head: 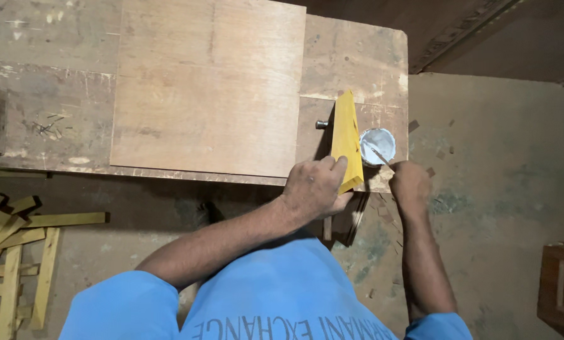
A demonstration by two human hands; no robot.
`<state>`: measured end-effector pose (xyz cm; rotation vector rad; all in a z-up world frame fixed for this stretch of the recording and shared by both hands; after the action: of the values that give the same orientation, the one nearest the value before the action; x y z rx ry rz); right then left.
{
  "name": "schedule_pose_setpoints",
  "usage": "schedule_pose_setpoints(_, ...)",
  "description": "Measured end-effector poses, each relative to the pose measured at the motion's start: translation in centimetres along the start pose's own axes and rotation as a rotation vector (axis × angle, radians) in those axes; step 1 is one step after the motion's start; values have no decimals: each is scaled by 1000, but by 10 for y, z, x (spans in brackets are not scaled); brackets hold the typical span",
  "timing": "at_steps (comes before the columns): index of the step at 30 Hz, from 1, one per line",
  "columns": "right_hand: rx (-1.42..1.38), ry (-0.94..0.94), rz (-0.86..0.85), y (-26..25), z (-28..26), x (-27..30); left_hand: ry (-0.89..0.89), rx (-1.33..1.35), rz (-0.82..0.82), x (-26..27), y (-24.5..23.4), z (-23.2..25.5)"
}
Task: The person applies white glue from a container to a wooden strip using a stick, positions the strip onto a larger wooden board, and secures it by hammering in several nails.
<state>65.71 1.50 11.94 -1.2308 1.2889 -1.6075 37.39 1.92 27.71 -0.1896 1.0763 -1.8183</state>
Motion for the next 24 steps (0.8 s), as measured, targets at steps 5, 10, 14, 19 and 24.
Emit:
schedule_pose_setpoints(5, -31, 55, -72, 11, 0, -13, 157, 37, 147, -3, -16, 3)
schedule_pose_setpoints(10, 24, 83, -82, 10, -1, -4, 290, 59, 147, -8, -24, 1)
schedule_pose_setpoints(14, -64, 109, -35, 10, -2, 0, 336, 31, 96, -10, -23, -2)
schedule_pose_setpoints(19, -93, 125, -39, 10, -3, 0, 345, 32, 92, -11, -28, -5)
schedule_pose_setpoints(24, -19, 152, -112, 6, -9, 2, 329, 59, 85, -9, -35, -15)
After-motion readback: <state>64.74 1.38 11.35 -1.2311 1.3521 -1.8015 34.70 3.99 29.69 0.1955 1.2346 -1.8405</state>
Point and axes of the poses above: each hand's wrist, its own x-axis away from the middle knuckle, its own y-axis out of the palm, z = x × y, the point moved 7 cm from there along -x, towards the middle knuckle, and after that the axes turned 3 degrees about -y, right-handed, at the moved point
